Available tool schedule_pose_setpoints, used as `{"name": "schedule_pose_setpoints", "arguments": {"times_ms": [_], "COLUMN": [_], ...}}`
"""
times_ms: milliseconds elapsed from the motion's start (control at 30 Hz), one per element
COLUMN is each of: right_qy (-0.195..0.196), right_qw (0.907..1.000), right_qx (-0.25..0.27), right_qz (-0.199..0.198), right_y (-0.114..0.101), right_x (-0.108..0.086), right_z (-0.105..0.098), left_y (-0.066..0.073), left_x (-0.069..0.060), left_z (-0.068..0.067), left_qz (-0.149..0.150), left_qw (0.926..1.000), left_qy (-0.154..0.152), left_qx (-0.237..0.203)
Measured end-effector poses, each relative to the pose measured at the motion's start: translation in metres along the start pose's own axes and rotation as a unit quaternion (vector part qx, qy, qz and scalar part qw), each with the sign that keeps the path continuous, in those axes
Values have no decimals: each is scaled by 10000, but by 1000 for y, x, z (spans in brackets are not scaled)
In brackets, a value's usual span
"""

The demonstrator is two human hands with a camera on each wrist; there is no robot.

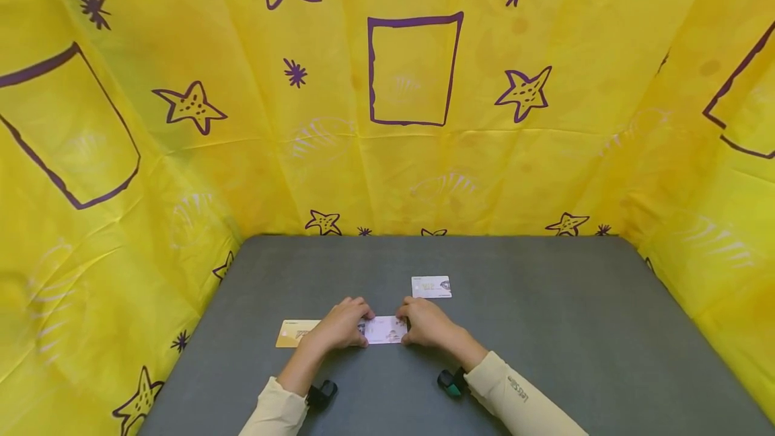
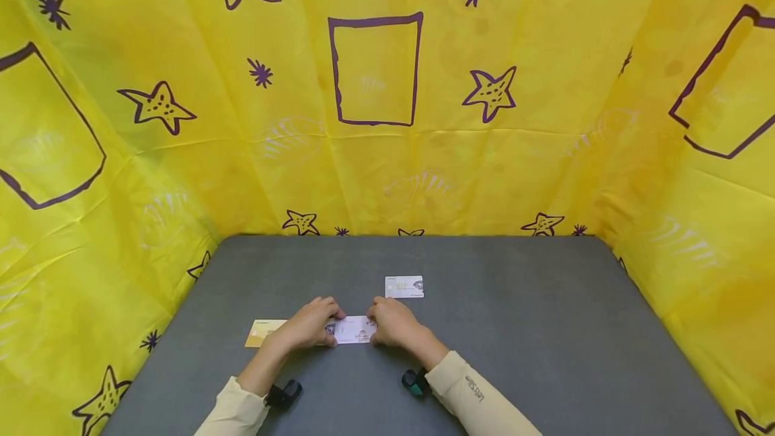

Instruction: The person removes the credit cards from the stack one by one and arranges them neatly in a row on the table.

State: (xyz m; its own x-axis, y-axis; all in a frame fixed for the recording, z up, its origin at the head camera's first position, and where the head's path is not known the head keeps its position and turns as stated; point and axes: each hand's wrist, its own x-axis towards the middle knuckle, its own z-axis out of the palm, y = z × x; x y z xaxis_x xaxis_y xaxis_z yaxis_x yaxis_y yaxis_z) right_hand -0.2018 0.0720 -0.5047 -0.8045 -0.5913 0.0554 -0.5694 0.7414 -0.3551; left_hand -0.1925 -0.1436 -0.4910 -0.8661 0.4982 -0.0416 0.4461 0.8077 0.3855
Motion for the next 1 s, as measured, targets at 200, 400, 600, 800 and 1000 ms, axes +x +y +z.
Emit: {"name": "schedule_pose_setpoints", "arguments": {"times_ms": [200,400,600,800,1000], "right_qy": [-15,-54,-64,-62,-92], "right_qw": [10000,9999,9999,9999,9999], "right_qx": [-40,-115,-107,-65,-9], "right_qz": [19,16,21,63,73], "right_y": [0,0,-1,-1,0], "right_x": [1,2,3,4,2], "right_z": [0,0,-1,-2,0], "left_y": [-1,-1,-2,-2,-2], "left_x": [1,0,-1,0,-1], "left_z": [1,0,0,0,2], "left_qz": [-98,-126,-94,-93,-113], "left_qw": [9999,9999,9998,9998,9998], "left_qy": [-55,-80,-75,-12,10], "left_qx": [-39,-60,-176,-180,-179]}}
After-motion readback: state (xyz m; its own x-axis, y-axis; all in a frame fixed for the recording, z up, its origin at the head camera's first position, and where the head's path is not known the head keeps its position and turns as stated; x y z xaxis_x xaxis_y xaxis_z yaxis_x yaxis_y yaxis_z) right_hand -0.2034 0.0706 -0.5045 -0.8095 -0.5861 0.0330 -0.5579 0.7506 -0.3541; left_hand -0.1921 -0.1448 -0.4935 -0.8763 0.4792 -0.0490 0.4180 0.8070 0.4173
